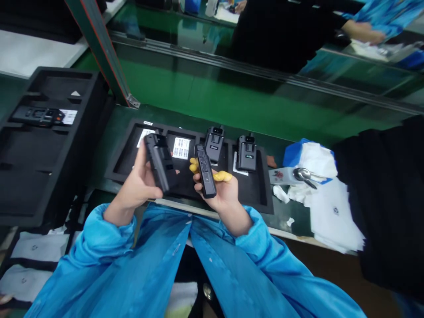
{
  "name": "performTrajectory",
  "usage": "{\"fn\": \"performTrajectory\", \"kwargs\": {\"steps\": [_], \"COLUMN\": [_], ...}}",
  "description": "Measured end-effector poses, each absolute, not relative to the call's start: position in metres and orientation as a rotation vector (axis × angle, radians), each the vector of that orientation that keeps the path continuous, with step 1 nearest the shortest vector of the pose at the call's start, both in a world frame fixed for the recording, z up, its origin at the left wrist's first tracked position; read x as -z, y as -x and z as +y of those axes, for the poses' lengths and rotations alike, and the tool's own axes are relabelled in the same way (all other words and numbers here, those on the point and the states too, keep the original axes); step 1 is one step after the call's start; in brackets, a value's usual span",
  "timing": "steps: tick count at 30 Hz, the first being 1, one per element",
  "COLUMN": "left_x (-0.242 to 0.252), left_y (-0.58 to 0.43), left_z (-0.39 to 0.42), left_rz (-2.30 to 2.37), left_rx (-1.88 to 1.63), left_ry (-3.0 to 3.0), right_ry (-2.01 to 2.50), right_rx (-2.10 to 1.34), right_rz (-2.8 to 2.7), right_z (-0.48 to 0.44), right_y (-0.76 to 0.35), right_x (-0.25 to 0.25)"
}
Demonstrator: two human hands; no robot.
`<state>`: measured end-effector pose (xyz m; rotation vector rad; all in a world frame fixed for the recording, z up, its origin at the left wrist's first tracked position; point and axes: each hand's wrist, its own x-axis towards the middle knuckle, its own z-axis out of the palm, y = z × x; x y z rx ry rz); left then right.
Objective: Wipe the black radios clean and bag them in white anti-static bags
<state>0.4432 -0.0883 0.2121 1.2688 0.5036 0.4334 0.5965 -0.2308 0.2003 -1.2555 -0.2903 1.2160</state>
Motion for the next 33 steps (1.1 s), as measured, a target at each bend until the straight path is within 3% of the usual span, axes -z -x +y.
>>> {"fn": "performTrajectory", "kwargs": {"steps": [13,20,23,28,33], "left_x": [-0.196,-0.189,-0.191,-0.200,-0.196], "left_y": [-0.449,-0.454,-0.450,-0.442,-0.465], "left_z": [-0.092,-0.095,-0.093,-0.048,0.021], "left_rz": [0.523,0.489,0.510,0.761,0.920], "left_rx": [-0.427,-0.538,-0.551,-0.722,-0.764], "left_ry": [-0.993,-0.755,-0.769,-1.046,-1.320], "right_ry": [1.455,1.510,1.559,1.621,1.770], "right_rx": [-1.062,-0.898,-0.736,-0.628,-0.677], "right_rz": [-0.309,-0.667,-0.534,-0.368,-0.696], "right_z": [-0.227,-0.160,-0.131,-0.111,-0.107], "right_y": [-0.617,-0.653,-0.658,-0.647,-0.646], "right_x": [-0.198,-0.200,-0.186,-0.161,-0.145]}}
